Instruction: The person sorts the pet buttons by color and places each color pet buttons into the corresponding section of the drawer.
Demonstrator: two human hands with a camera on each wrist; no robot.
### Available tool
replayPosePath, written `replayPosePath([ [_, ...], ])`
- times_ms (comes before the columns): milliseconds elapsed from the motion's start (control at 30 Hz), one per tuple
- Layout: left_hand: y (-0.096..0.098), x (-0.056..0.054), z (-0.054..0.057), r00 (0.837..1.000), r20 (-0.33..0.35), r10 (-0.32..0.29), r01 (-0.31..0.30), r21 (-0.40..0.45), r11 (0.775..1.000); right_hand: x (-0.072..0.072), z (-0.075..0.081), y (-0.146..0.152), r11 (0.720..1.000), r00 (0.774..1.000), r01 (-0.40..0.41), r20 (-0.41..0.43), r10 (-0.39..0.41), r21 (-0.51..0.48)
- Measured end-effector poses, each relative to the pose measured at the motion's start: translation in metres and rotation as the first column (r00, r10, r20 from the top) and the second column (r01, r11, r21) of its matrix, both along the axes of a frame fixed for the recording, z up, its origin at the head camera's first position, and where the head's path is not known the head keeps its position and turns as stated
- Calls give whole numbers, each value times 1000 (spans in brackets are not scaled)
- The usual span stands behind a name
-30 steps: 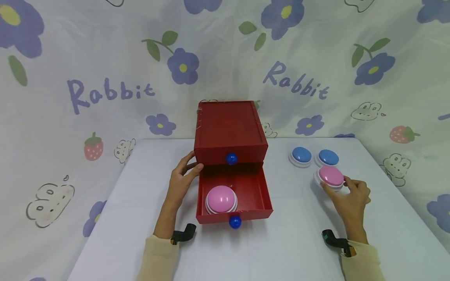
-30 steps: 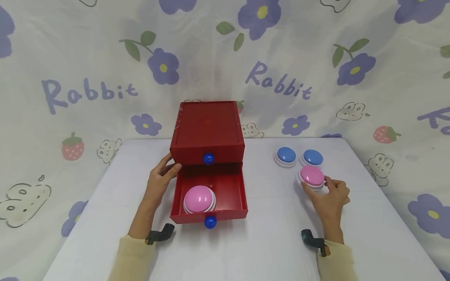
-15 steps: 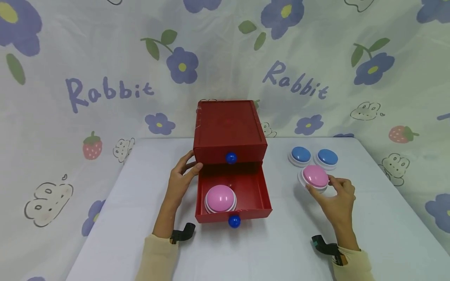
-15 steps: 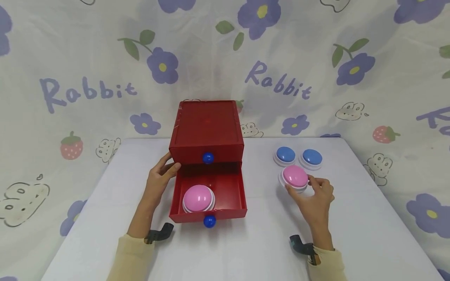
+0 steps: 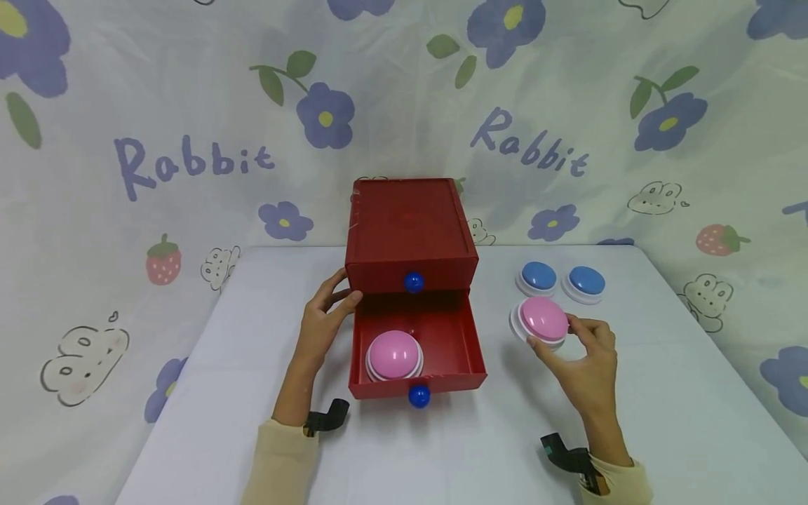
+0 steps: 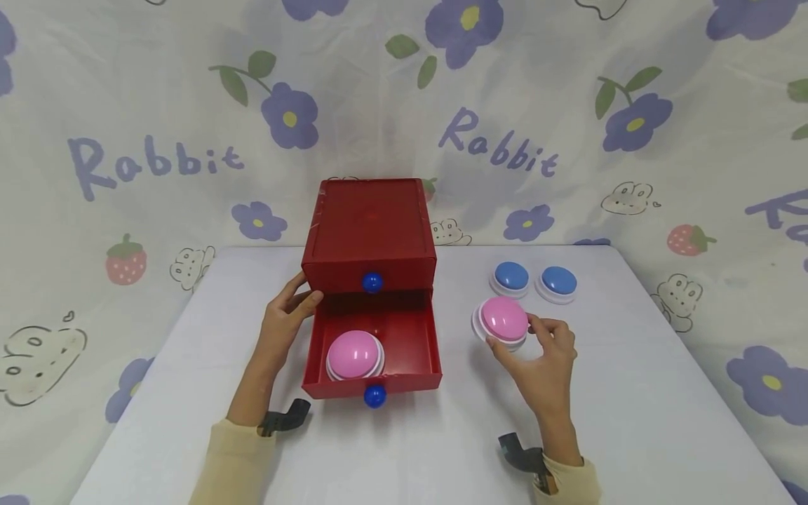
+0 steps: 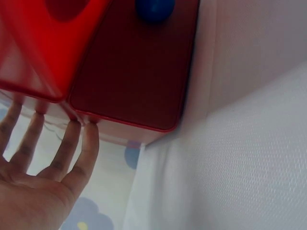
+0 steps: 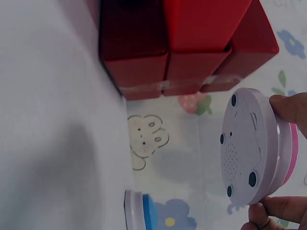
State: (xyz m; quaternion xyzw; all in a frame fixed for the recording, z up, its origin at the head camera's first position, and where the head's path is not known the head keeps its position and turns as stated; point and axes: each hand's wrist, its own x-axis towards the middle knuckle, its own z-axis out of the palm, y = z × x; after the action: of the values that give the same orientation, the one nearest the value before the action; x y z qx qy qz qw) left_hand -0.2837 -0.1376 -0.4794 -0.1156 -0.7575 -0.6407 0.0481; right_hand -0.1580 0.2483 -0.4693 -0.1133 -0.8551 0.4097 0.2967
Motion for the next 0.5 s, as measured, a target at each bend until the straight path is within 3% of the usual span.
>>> replayPosePath([
  [133,0,3,5,1000,16,-3,3,-3,1000,1,3,-9,1000,1000,-23,-16,23,7],
  [500,0,0,1,1000,1,-2,2,5,1000,8,14,-32,995,993,-93,-72,94,22],
])
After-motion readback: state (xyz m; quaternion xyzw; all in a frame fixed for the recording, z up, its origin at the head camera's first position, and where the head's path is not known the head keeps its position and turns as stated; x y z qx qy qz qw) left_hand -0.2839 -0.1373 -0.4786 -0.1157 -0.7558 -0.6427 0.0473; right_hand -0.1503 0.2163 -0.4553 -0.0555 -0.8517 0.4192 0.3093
